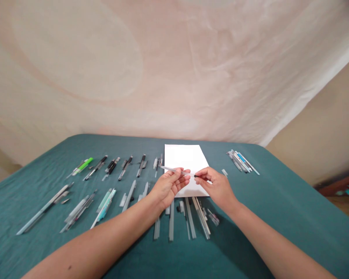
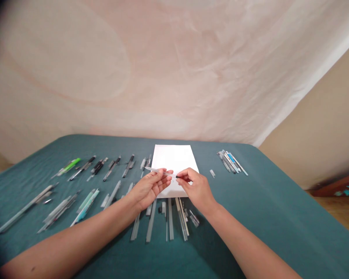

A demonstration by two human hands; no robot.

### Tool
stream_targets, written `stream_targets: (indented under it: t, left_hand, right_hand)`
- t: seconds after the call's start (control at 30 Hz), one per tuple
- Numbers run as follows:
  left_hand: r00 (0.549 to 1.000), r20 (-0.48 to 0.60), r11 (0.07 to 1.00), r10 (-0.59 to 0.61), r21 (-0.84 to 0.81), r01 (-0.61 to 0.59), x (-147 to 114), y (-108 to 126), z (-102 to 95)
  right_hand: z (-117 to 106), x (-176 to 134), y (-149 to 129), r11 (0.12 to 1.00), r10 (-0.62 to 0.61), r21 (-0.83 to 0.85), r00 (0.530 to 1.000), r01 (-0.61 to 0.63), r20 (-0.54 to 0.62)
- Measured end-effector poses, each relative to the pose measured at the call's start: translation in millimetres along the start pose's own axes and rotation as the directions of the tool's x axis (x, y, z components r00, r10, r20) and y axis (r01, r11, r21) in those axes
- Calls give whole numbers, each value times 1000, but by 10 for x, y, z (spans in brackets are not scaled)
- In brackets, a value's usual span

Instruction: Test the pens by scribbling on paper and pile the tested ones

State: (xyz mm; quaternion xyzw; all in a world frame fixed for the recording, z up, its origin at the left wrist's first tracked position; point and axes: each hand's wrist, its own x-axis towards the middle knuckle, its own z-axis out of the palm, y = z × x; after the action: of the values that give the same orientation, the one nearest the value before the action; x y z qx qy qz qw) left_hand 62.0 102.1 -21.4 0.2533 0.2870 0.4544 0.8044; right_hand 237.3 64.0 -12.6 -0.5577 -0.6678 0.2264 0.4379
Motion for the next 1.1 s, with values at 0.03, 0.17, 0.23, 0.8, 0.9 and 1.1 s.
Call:
stream_targets:
  t: [0.03, 0.17, 0.23, 0.8, 0.9, 1.1]
  left_hand:
    - [1000, -3, 1000, -4, 1, 4, -4, -2, 6]
    - [1000, -20, 1000, 0, 8, 1, -9, -9, 16]
    - [1000, -30, 1000, 6, 9, -6, -7, -10, 14]
    - [999, -49, 999, 13, 51, -11, -50, -20, 65]
    - [999, -44, 999, 12, 50, -10, -46, -31, 60]
    - [999, -34, 998, 20, 67, -18, -30, -58, 27]
  right_hand:
    - [0, 1, 2, 1000, 8, -7, 1000, -8, -4]
    - [3, -6, -8, 1000, 7, -27, 1000, -7, -8]
    - [9, -12, -20, 1000, -7, -30, 1000, 7, -4]
    - [16, -17, 52, 982, -85, -170, 996, 86, 18]
    - [24, -36, 59, 966, -110, -229, 993, 119, 52]
    - [20, -50, 67, 920, -126, -353, 982, 169, 141]
